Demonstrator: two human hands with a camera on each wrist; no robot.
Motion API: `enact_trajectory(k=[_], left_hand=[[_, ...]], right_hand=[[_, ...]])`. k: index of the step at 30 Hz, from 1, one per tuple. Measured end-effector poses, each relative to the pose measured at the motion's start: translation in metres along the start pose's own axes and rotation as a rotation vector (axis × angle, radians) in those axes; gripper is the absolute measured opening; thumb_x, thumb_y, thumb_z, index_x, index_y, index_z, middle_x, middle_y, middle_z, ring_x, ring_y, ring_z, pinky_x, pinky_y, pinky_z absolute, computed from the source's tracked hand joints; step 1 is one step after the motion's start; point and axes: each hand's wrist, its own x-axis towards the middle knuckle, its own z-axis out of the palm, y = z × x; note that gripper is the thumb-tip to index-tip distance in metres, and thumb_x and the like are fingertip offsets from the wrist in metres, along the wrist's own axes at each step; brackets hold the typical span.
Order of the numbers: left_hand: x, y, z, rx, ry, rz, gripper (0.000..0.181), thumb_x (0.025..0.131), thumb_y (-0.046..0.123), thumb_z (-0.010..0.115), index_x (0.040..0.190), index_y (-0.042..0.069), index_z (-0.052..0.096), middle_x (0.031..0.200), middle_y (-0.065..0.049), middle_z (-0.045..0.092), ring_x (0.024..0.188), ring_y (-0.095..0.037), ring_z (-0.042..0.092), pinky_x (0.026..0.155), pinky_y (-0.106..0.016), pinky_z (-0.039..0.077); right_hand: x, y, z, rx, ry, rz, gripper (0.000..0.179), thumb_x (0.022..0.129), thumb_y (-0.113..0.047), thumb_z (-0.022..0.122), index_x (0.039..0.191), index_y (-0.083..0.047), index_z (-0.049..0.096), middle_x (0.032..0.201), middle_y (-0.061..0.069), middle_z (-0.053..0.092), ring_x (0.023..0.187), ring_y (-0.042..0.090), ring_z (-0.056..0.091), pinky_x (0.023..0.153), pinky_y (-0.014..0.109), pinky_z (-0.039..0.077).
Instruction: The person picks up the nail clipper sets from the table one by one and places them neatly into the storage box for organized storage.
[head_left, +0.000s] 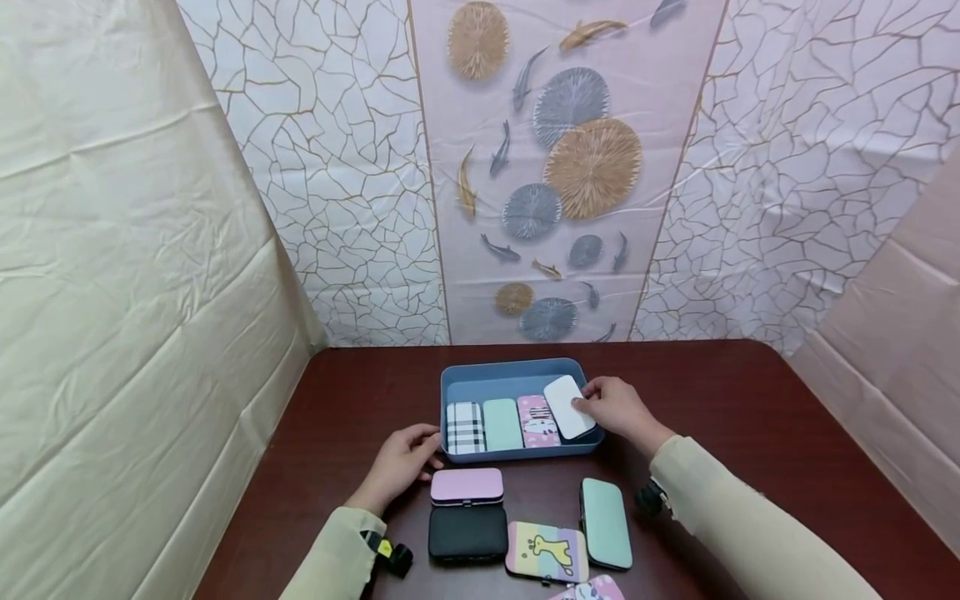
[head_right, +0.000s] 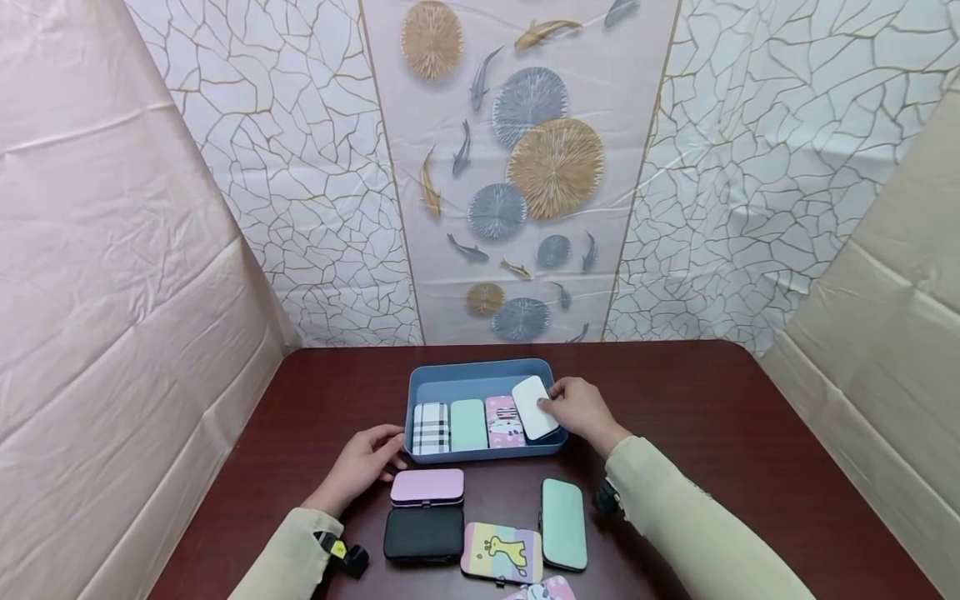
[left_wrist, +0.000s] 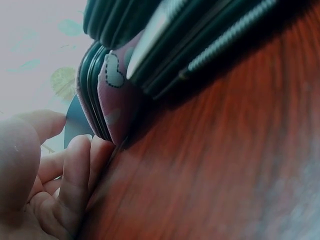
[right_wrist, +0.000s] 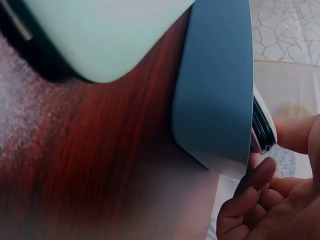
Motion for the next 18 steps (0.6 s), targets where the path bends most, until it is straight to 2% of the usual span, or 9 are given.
enact_trajectory(k=[3,9,13,16,18], left_hand=[[0.000,0.000,0.001,0.003,0.003,-0.004,0.043,0.113,0.028,0.067,0.144,-0.001,0.067,0.110,-0.009,0.076,0.082,-0.020,0.076,0.064,-0.035,0.065],[-0.001,0.003,0.001,0.002,0.005,-0.009,0.043,0.112,0.028,0.068,0.144,-0.002,0.067,0.111,-0.009,0.076,0.082,-0.020,0.077,0.064,-0.034,0.065],[-0.001,0.004,0.001,0.004,0.006,-0.007,0.043,0.113,0.028,0.068,0.143,-0.002,0.067,0.111,-0.009,0.076,0.082,-0.020,0.076,0.064,-0.034,0.065],[-0.002,0.004,0.000,0.003,0.008,-0.011,0.042,0.113,0.027,0.067,0.143,-0.002,0.067,0.110,-0.009,0.076,0.082,-0.020,0.076,0.064,-0.034,0.065],[-0.002,0.003,0.000,0.002,0.008,-0.009,0.043,0.113,0.027,0.067,0.143,-0.002,0.067,0.110,-0.009,0.076,0.082,-0.020,0.076,0.064,-0.035,0.065]], right_hand=[[0.002,0.002,0.001,-0.025,-0.001,-0.011,0.040,0.105,-0.028,0.076,0.123,0.007,0.071,0.106,0.018,0.070,0.090,0.028,0.063,0.077,0.039,0.059],[0.003,-0.003,-0.004,-0.196,-0.019,-0.072,0.053,0.102,-0.028,0.080,0.138,0.008,0.065,0.115,0.021,0.074,0.091,0.028,0.068,0.082,0.047,0.064],[0.001,-0.011,-0.006,-0.313,-0.034,-0.111,0.060,0.101,-0.026,0.082,0.146,0.008,0.060,0.130,0.027,0.072,0.104,0.034,0.073,0.092,0.056,0.064],[-0.002,-0.018,-0.007,-0.394,-0.038,-0.126,0.060,0.101,-0.024,0.082,0.147,0.008,0.061,0.137,0.029,0.069,0.113,0.037,0.073,0.097,0.057,0.062],[-0.003,-0.022,-0.008,-0.441,-0.039,-0.130,0.057,0.100,-0.024,0.083,0.143,0.009,0.065,0.135,0.028,0.071,0.112,0.036,0.074,0.095,0.055,0.063]])
